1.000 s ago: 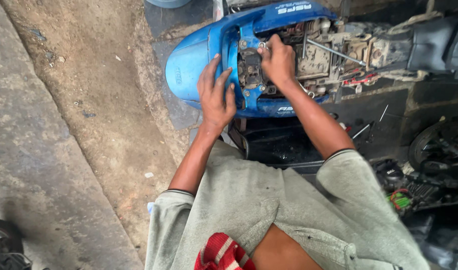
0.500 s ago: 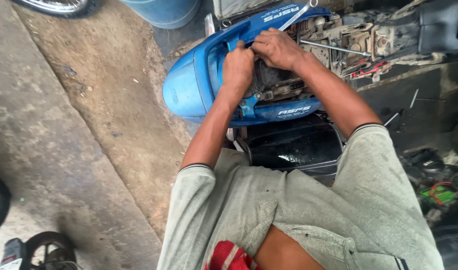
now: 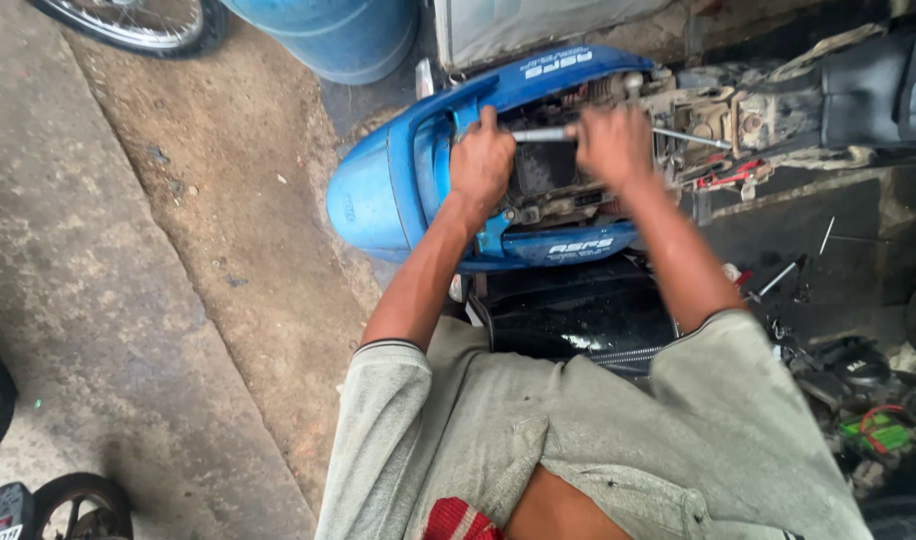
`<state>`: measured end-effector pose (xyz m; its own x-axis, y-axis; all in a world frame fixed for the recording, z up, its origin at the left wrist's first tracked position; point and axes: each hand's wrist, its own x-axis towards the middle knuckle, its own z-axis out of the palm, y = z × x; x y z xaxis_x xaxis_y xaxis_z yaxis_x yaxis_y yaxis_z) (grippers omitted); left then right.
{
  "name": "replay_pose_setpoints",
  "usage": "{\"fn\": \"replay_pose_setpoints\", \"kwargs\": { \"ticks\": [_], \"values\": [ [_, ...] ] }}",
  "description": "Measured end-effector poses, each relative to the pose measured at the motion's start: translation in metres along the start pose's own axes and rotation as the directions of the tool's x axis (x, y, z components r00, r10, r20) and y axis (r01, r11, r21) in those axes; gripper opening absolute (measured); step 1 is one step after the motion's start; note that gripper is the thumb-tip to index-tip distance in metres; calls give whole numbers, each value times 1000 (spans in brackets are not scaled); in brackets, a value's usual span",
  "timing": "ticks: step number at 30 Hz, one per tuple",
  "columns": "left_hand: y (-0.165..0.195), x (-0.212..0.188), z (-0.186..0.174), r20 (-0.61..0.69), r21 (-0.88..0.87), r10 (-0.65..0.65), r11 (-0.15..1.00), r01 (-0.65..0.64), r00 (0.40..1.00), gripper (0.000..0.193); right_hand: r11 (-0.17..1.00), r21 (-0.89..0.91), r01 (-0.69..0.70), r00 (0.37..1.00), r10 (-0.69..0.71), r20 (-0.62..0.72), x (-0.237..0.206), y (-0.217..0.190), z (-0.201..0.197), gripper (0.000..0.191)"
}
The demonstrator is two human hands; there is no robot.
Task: The person aligns and secures a blue motorcycle front fender to the frame using a wrench. They repeatedly tighten bolts at the fender mounting points while holding the fender in place with the other hand.
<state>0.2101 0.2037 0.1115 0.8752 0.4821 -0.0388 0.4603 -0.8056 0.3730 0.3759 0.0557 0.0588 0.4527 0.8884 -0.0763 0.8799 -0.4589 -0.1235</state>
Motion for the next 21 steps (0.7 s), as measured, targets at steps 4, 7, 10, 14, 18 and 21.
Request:
{"fn": "replay_pose_setpoints", "kwargs": {
  "ticks": [4,7,10,14,18,21],
  "values": [
    [-8,10,6,72,11,4,1000,-5,997,7,960,86,-265,952,275,-136,-64,-47,31,33],
    [-13,8,8,52,-63,46,997,-43,998,12,952,199,-233,963,254,-88,-73,-46,28,38],
    [-9,-1,9,-61,-99,110,988,-115,992,23,979,148,-139,988,148,-50,-54,-19,2,38],
    [-6,-3,7,-80,-10,39,999,-40,996,13,985,56,163,982,-156,-103,-3,15,-28,39],
    [-4,7,4,-139,31,-8,999,13,990,10,929,104,355,934,-358,3,52,28,-40,27],
    [-2,8,2,-123,47,-36,998,42,992,10,902,53,429,901,-432,49,82,24,-46,22]
  ]
}}
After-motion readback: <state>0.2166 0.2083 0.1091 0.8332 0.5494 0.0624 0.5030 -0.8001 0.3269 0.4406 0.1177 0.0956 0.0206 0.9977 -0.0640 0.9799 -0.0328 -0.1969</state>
